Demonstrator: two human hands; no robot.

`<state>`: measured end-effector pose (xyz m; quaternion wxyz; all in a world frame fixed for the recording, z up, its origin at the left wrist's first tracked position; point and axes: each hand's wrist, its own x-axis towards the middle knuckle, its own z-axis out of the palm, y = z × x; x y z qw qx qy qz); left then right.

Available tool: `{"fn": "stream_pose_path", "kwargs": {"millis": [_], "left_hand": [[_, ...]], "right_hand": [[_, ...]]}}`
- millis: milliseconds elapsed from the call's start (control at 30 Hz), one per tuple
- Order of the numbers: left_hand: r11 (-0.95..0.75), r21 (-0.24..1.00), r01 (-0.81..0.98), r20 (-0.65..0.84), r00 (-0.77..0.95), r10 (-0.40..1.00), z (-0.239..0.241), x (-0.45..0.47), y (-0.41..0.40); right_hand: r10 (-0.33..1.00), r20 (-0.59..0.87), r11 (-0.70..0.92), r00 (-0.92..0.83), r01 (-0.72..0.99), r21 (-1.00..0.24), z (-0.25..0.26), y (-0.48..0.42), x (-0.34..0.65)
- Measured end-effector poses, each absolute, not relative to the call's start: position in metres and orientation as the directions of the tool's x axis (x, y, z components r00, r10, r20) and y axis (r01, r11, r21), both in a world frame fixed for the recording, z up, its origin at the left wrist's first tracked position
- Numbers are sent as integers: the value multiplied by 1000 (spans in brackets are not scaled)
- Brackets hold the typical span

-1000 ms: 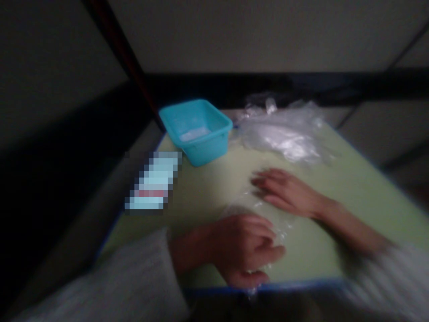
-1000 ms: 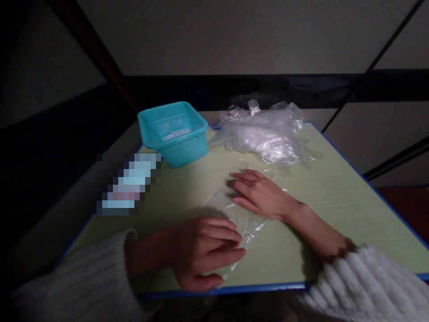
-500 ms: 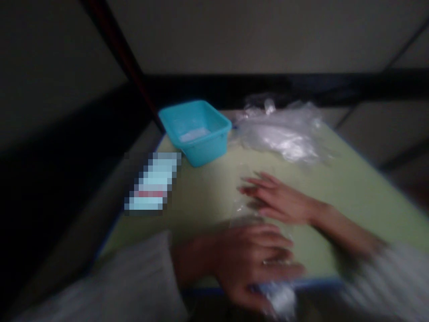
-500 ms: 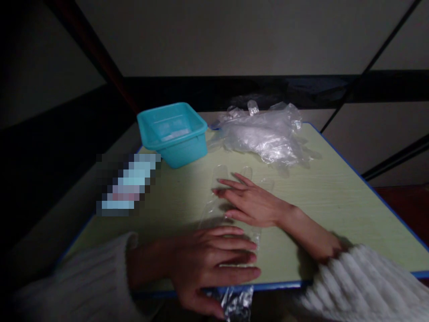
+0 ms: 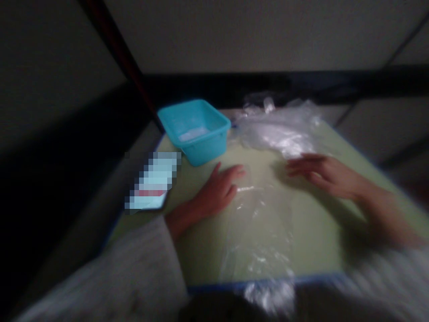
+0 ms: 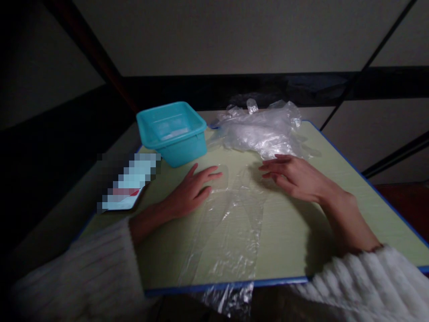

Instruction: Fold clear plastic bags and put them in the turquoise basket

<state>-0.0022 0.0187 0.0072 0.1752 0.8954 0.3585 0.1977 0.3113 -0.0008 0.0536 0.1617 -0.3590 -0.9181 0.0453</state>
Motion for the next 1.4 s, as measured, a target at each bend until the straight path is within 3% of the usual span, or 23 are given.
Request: {"fn": "stream_pose_path", "kwargs": {"millis": [233,700,800,867,967,1033,1200,1400], "left_hand": [[-685,419,596,246,651,718,9,0,17],[-561,389,731,248,503,828,8,2,17],[-543,571,616,340,424,839,9,1,18],[-519,760,392,363,406,839,11,3,18],[-328,943,62,254,505,825,15,7,15],[-158,986,-43,153,586,796,15,9,13],[80,988,-132,23,640,768,9,12,14],[118,991,-56,-44,709,703,8,11,13]], "right_hand": [[683,163,727,-712,643,-242,44,3,306],[695,189,719,-694,668,-189,22,11,290],[687,284,726,-669,617,-304,26,7,281],[738,353,670,-575,569,-477,29,2,271],[839,332,493,-431,343,-800,28,-6,253],[877,230,325,-421,170,-930,24,-9,242],[877,38,23,-479,-37,-999,12,-8,230],[861,3,-41,-508,-76,-996,4,-3,231]]}}
